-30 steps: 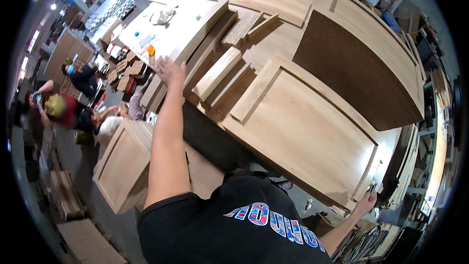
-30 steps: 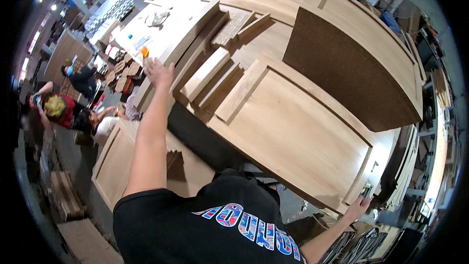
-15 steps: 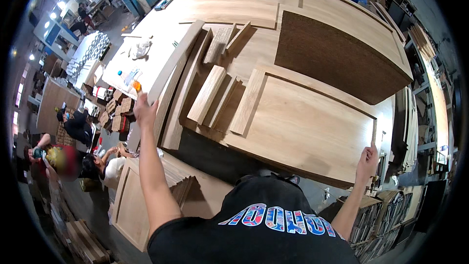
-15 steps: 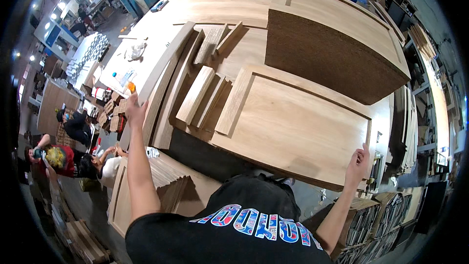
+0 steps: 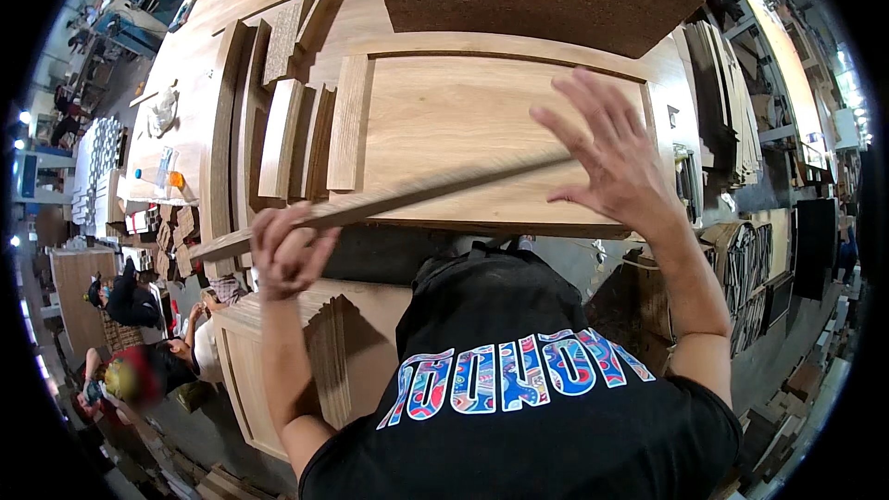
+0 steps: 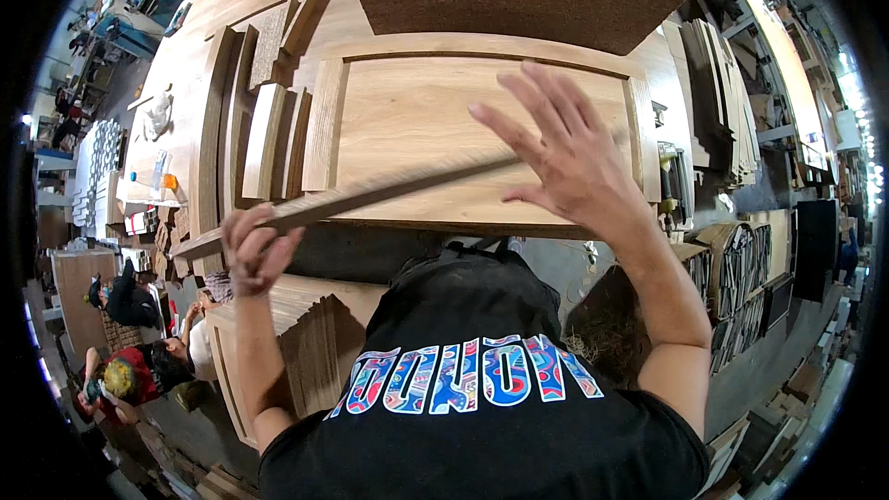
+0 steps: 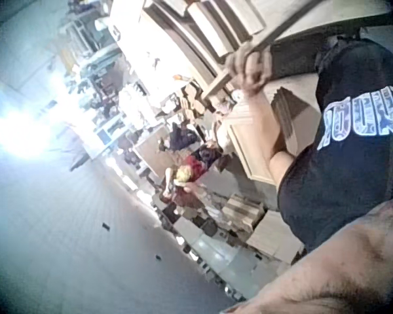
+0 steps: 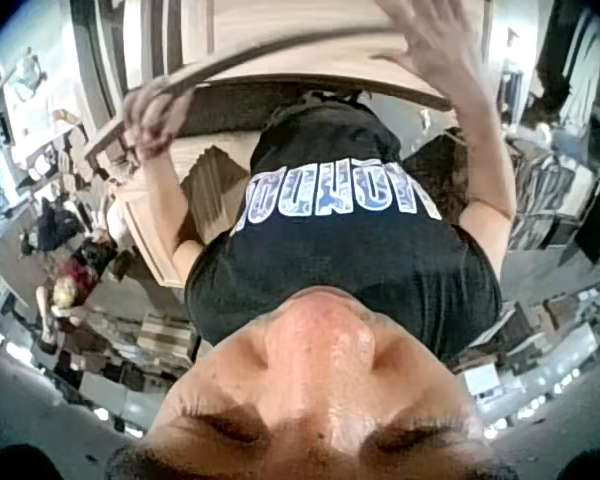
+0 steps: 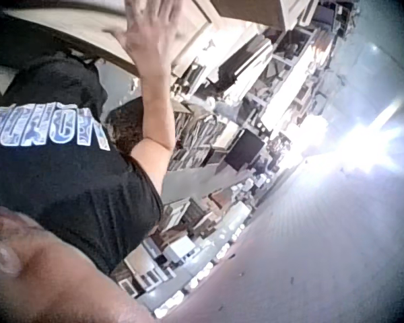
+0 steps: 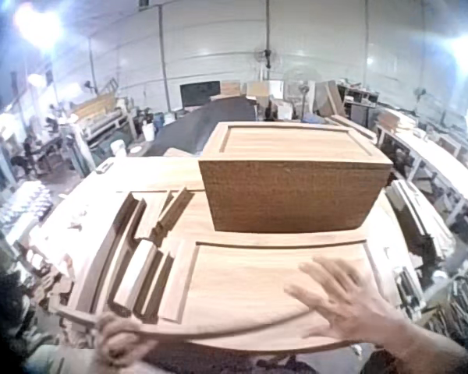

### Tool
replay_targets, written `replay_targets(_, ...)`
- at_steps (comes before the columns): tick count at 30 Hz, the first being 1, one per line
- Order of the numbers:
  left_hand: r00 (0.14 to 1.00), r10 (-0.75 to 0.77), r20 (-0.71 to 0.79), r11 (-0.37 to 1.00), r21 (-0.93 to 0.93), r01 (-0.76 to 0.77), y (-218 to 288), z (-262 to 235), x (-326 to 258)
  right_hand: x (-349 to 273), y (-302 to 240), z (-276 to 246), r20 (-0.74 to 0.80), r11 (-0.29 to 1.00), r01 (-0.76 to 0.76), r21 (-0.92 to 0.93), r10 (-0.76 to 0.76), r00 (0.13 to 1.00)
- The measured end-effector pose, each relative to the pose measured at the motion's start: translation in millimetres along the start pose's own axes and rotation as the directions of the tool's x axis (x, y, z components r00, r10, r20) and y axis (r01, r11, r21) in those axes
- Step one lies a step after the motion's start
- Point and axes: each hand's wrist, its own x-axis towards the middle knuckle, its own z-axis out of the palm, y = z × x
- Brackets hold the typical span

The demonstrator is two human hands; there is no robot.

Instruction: The person uses a pneumatic staple gun to attach wooden strips to the edges of wooden furniture panels and then lifts a partially assembled wooden box to place it onto the workspace.

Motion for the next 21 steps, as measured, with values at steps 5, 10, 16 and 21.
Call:
replay_targets(5, 0.999, -0.023, 0.031, 0.999, -0.045, 0.025, 70.1, 73.6, 11.1, -89.5, 19.8, 25.2, 0.755, 0.84, -0.447, 0.308, 0.071, 0.652)
replay_targets(10, 0.941, -0.198, 0.275, 0.965, -0.115, 0.236, 121.0, 137.9, -12.1, -172.3, 14.3, 109.0, 0.29, 0.961, -0.214, 0.177, 0.157, 0.944)
replay_targets(16, 0.89, -0.216, 0.401, 0.957, -0.091, 0.274, 152.4, 163.3, -10.5, -208.5, 25.2, 173.2, 0.046, 0.952, -0.231, 0.203, 0.226, 0.973)
replay_targets(21, 0.829, -0.222, 0.513, 0.958, -0.045, 0.285, 147.7, 168.2, 1.3, -206.7, 41.5, 175.0, -0.007, 0.932, -0.197, 0.305, 0.209, 0.978)
